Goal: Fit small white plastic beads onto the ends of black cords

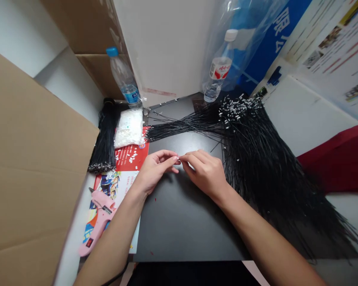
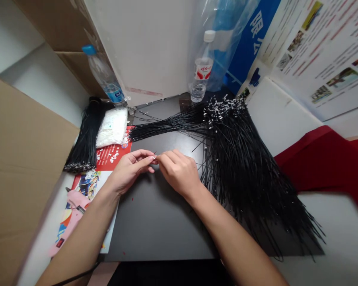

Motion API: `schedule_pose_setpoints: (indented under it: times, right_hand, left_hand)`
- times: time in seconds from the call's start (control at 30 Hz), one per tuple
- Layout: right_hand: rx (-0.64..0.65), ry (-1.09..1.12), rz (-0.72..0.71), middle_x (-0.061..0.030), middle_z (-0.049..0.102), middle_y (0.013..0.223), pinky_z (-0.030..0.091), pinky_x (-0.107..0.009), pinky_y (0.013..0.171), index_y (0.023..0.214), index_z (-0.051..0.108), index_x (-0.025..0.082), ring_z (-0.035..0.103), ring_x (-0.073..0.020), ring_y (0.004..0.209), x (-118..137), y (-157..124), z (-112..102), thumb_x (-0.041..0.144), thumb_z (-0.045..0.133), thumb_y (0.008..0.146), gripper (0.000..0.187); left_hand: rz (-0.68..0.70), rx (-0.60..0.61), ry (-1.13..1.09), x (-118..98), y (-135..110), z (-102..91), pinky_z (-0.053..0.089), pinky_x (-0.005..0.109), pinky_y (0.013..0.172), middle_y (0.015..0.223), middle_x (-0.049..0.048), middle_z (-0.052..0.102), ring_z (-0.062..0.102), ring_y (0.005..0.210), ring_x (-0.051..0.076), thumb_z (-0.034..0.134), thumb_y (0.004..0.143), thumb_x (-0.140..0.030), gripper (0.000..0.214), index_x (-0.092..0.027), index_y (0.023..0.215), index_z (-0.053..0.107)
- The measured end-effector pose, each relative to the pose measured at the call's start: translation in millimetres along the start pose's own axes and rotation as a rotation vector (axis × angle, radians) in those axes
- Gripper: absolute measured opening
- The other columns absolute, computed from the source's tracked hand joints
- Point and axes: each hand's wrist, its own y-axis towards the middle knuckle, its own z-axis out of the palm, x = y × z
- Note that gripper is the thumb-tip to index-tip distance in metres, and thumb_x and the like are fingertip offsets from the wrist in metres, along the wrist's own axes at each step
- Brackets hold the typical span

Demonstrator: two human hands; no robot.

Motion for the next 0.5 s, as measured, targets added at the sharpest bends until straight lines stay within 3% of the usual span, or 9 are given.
schedule_pose_setpoints:
  times: [0.17, 0.23, 0.3, 0.4, 0.5]
  right_hand:
    - [-0.014, 0.001, -0.017, -0.0039, 0.076, 0.086, 0.041, -0.028, 0.063, 0.087, 0.069, 0.02, 0.064, -0.0154, 0.073, 4.2, 1.5, -1.3, 0.021, 0.049, 0.098, 0.023]
    - [-0.019, 0.131, 0.066, -0.005, 0.075, 0.09, 0.044, -0.026, 0.063, 0.098, 0.067, 0.019, 0.064, -0.0145, 0.071, 5.0, 1.1, -0.8, 0.025, 0.054, 0.095, 0.015]
    - [0.0, 0.287, 0.188, -0.0049, 0.074, 0.09, 0.046, -0.024, 0.061, 0.104, 0.065, 0.018, 0.063, -0.0129, 0.067, 5.5, 1.3, -1.0, 0.03, 0.059, 0.091, 0.019]
    - [0.071, 0.458, 0.347, -0.0018, 0.072, 0.08, 0.046, -0.022, 0.056, 0.095, 0.068, 0.018, 0.062, -0.011, 0.062, 6.4, 3.9, -3.2, 0.029, 0.059, 0.091, 0.015]
    - [0.14, 0.549, 0.417, 0.0002, 0.071, 0.072, 0.045, -0.02, 0.055, 0.085, 0.07, 0.017, 0.062, -0.01, 0.061, 7.2, 7.3, -6.0, 0.025, 0.057, 0.092, 0.017]
  left_hand:
    - [0.03, -0.033, 0.046, 1.2, 0.3, -1.0, 0.054, 0.026, 0.068, 0.077, 0.0021, 0.071, 0.067, 0.063, 0.012, 0.083, 0.068, -0.03, 0.027, -0.013, 0.085, 0.07]
    - [0.069, -0.037, 0.06, 0.1, -0.1, -0.7, 0.055, 0.027, 0.071, 0.076, 0.0019, 0.071, 0.068, 0.065, 0.013, 0.083, 0.069, -0.031, 0.027, -0.014, 0.085, 0.069]
    - [0.113, -0.046, 0.092, -1.5, -0.5, 0.2, 0.055, 0.028, 0.072, 0.077, 0.0022, 0.071, 0.068, 0.066, 0.014, 0.082, 0.07, -0.032, 0.026, -0.014, 0.084, 0.069]
    - [0.156, -0.055, 0.162, -3.0, -0.9, 1.9, 0.055, 0.029, 0.072, 0.08, 0.0024, 0.071, 0.068, 0.066, 0.014, 0.08, 0.071, -0.032, 0.024, -0.015, 0.083, 0.069]
    - [0.179, -0.046, 0.208, -2.8, -1.4, 3.5, 0.056, 0.028, 0.069, 0.08, 0.0025, 0.071, 0.068, 0.065, 0.014, 0.079, 0.072, -0.031, 0.022, -0.015, 0.083, 0.069]
